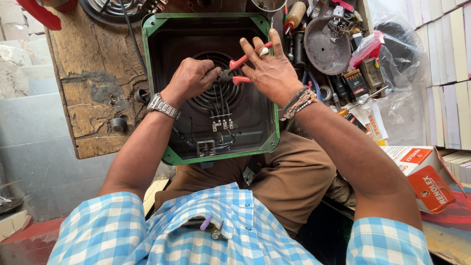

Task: The person repairs a green electric appliance by manipulating internal wires and components. They use pliers to adjust connections and then place a circular metal cover over the heating element.

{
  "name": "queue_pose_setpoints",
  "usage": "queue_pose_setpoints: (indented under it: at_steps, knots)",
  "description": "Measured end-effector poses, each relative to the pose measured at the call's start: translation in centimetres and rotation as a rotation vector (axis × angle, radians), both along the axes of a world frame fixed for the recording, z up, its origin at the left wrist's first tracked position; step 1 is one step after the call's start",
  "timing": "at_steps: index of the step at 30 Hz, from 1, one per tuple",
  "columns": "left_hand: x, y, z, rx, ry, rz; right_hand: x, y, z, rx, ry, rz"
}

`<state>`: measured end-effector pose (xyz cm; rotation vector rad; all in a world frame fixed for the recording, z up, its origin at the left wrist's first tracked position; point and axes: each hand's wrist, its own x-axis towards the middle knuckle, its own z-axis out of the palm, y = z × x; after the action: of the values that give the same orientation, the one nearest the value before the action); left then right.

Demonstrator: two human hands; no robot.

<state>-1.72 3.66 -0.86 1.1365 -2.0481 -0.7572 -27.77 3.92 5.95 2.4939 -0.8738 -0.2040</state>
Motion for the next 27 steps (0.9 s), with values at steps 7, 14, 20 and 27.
queue_pose_setpoints:
  at_steps: [7, 14, 20, 27]
  knots:
    - [0.0, -0.2, -0.4, 0.008, -0.012, 0.008, 1.4, 2.3, 0.9, 0.24, 0.028, -0.211]
    - [-0.3, 0.2, -0.1, 0.014, 0.014, -0.039, 1.8, 6.4, -0.1, 0.181, -0.035, -0.312]
    - [-0.4, 0.0, 0.6, 0.041, -0.001, -0.059, -1.0, 3.0, 0.5, 0.059, -0.027, -0.127]
    - [-0.4, 0.0, 0.3, 0.071, -0.032, -0.044, -1.2, 1.4, 0.1, 0.086, 0.03, -0.053]
